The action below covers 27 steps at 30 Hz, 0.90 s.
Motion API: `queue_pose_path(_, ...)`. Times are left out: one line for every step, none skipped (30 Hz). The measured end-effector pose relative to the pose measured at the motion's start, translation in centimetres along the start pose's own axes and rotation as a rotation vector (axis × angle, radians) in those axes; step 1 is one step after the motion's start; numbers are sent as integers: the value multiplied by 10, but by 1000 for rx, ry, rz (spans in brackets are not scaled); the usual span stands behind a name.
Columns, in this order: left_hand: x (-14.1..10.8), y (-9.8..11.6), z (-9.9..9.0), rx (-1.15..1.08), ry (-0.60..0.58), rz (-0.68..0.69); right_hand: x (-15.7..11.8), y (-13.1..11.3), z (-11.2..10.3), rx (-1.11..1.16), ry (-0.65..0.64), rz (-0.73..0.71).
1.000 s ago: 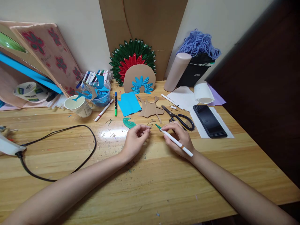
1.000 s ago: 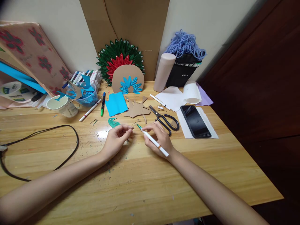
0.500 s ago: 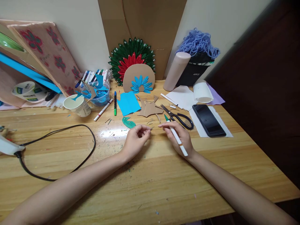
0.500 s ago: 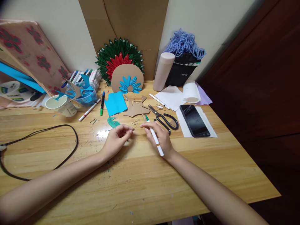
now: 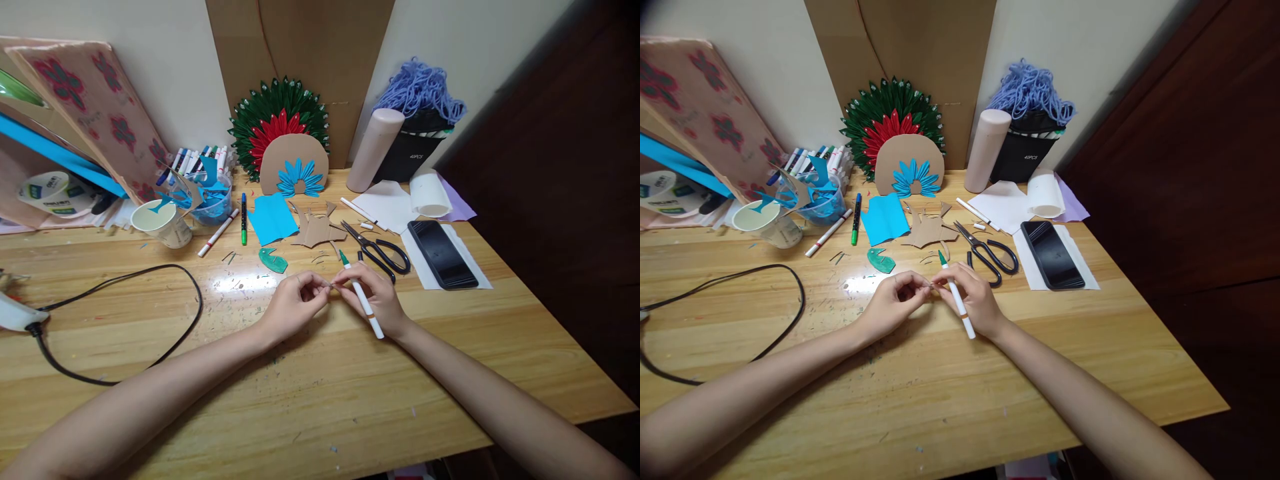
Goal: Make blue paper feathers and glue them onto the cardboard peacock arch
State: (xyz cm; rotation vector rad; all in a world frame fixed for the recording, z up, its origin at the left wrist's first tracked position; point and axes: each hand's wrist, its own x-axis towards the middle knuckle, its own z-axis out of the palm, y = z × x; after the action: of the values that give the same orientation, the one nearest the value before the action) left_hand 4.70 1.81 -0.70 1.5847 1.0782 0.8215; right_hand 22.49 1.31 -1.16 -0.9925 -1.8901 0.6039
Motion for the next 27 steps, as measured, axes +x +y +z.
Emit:
queue_pose_path(0,0,0,-4,0,1,0,0,0,-6,-1,0)
queue_pose_path(0,-1,0,-10,5,-2,0,-1,0,-13,9,6)
queue_pose_path(0,-1,0,-18,14,-8,0,-2,-1,-22,27,15)
queue_pose_path(1,-1,0,-27,26,-18,1,-3,-1,-32,45,24)
queue_pose_path(1,-2,-1,-40,39,-33,1,-4,-2,-45,55,26)
queue_pose_path(2,-2,-1,-59,55,-52,1,-6,-3,-61,56,17)
queue_pose_path(2,-2,-1,-85,72,-73,1,-7,-5,-77,45,-6)
queue_pose_path(3,-2,-2,-115,86,-95,1,-8,-5,-92,30,-31)
queue_pose_path(4,-2,-2,-149,102,-114,0,-9,-6,-102,19,-54)
queue_pose_path(5,-2,-3,-180,115,-130,-1,-10,-6,-107,13,-73)
queue_pose_path(6,-1,-3,-208,125,-141,-1,-10,-5,-108,11,-87)
queue_pose_path(7,0,-4,-232,131,-148,-2,-10,-4,-111,8,-99)
queue_pose_path(7,2,-5,-251,132,-155,-3,-10,-3,-115,2,-114)
queue_pose_path(8,3,-5,-266,130,-160,-4,-10,-2,-123,-5,-133)
queue_pose_path(9,4,-6,-277,128,-165,-4,-10,-1,-133,-14,-156)
queue_pose_path(9,6,-6,-284,125,-169,-4,-9,0,-144,-20,-175)
queue_pose_path(9,7,-7,-287,125,-171,-4,-9,1,-150,-23,-189)
queue_pose_path(9,7,-7,-289,125,-170,-3,-9,1,-153,-23,-197)
queue_pose_path(9,8,-7,-290,124,-166,-3,-9,1,-156,-22,-202)
queue_pose_path(9,8,-7,-290,120,-163,-3,-9,1,-159,-23,-203)
queue_pose_path(8,8,-7,-291,115,-161,-3,-8,1,-161,-24,-203)
queue_pose_path(8,8,-7,-291,111,-159,-3,-8,1,-162,-26,-201)
queue_pose_path(8,7,-7,-290,110,-158,-3,-7,2,-164,-30,-199)
queue_pose_path(8,7,-6,-290,109,-157,-4,-6,2,-164,-32,-196)
queue_pose_path(8,7,-6,-289,110,-155,-4,-6,2,-164,-34,-194)
queue_pose_path(8,7,-6,-288,111,-153,-5,-5,2,-164,-36,-189)
queue_pose_path(8,7,-7,-288,114,-151,-5,-5,2,-163,-35,-184)
